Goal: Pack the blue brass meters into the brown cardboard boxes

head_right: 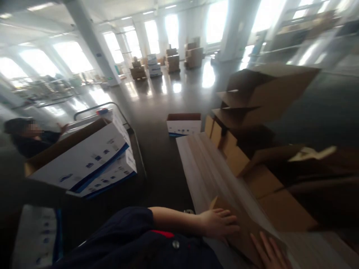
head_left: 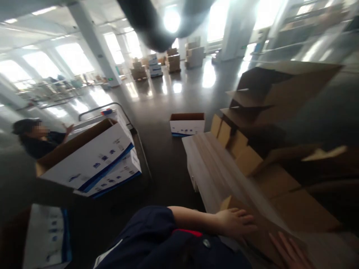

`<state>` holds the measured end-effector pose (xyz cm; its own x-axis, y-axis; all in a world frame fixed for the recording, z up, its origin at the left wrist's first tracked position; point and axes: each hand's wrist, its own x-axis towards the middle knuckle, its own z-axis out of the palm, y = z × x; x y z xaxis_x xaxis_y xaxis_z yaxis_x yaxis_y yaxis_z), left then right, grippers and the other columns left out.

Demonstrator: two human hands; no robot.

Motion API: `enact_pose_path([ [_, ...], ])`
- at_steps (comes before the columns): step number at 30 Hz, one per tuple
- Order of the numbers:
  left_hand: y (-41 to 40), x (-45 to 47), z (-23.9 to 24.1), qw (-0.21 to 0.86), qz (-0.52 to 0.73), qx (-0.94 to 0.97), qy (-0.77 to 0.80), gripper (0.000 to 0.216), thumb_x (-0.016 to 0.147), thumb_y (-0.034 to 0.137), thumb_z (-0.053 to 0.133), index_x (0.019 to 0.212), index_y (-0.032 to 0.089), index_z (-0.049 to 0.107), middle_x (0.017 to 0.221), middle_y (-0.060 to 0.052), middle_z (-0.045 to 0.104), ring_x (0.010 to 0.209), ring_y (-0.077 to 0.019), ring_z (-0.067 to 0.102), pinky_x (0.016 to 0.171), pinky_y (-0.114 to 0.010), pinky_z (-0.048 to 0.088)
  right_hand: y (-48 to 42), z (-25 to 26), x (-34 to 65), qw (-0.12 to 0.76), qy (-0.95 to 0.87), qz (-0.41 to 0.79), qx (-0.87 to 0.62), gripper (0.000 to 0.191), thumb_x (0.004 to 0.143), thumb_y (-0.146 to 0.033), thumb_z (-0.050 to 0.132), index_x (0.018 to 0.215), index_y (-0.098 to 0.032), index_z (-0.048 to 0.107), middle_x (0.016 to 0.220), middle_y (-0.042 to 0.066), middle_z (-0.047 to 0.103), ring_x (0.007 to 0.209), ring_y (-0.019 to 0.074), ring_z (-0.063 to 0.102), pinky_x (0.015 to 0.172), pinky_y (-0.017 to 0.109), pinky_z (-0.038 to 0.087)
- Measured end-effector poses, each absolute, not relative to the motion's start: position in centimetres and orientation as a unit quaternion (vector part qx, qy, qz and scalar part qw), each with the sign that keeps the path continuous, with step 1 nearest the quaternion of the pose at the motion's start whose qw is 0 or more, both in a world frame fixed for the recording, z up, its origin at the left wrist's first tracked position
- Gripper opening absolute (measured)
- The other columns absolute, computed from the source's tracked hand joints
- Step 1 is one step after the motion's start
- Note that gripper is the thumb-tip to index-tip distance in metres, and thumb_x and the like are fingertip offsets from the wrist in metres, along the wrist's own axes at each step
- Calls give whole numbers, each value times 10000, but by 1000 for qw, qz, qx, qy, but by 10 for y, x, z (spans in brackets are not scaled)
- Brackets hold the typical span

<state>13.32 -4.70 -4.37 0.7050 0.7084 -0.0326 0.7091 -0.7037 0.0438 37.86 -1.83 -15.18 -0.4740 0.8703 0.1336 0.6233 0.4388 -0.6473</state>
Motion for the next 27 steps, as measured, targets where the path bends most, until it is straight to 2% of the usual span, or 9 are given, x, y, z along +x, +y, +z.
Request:
enact_pose_path([
  [2,-48,120,-43,28,15,929,368,534,903,449,410,1345,150,431,1409,-80,431,1279,-215,405,1050,-311,323,-37,-147,399,204,-842,192,-461,644,666,-533,557,1283,-350,529,1402,46,452,1278,369,407,985,586,386],
  [4,-47,111,-47,48,25,932,359,586,904,510,378,1359,141,400,1420,-98,420,1305,-230,374,1074,-340,283,-48,-143,401,160,-877,96,-442,638,761,-526,511,1338,-256,480,1437,97,404,1292,360,386,992,556,389],
  [6,-44,108,-52,68,21,936,345,601,903,521,375,1372,146,380,1431,-114,405,1319,-240,357,1076,-361,275,-53,-140,395,127,-893,13,-432,616,820,-474,480,1386,-242,409,1462,105,365,1309,348,360,987,532,392],
  [9,-42,110,-58,73,9,944,320,555,925,472,354,1392,171,358,1455,-105,376,1339,-232,332,1086,-370,257,-58,-139,383,123,-881,-29,-456,564,858,-450,450,1390,-269,398,1461,95,369,1318,336,347,1003,537,356],
  [13,-41,112,-59,63,-16,950,304,534,940,443,317,1387,155,369,1450,-125,378,1339,-240,331,1080,-370,269,-64,-136,378,115,-871,5,-477,643,842,-601,411,1396,-275,386,1462,93,367,1335,327,318,1030,534,325],
  [17,-40,96,-56,78,-24,945,317,540,899,459,429,1353,167,417,1391,-149,435,1266,-263,415,1022,-368,357,-70,-128,378,121,-838,52,-530,705,796,-640,470,1390,-265,401,1499,104,286,1354,345,279,1045,532,333],
  [21,-42,71,-61,119,-28,894,432,633,809,555,534,1316,184,458,1071,-133,599,973,-263,568,820,-396,495,-82,-121,368,153,-764,124,-614,688,785,-610,514,1372,-260,424,1556,82,68,1381,369,206,1055,534,346],
  [23,-44,64,-70,143,-2,882,449,544,856,462,513,1313,171,457,969,-113,607,882,-232,576,773,-380,514,-85,-118,362,182,-718,166,-651,689,777,-600,526,1360,-245,432,1558,79,28,1379,366,216,1064,522,344],
  [27,-44,61,-93,172,78,887,422,404,911,223,405,1305,152,461,985,-113,604,877,-195,570,808,-354,509,-87,-113,352,232,-621,243,-708,742,723,-636,552,1321,-207,459,1537,120,125,1366,347,265,1080,493,332],
])
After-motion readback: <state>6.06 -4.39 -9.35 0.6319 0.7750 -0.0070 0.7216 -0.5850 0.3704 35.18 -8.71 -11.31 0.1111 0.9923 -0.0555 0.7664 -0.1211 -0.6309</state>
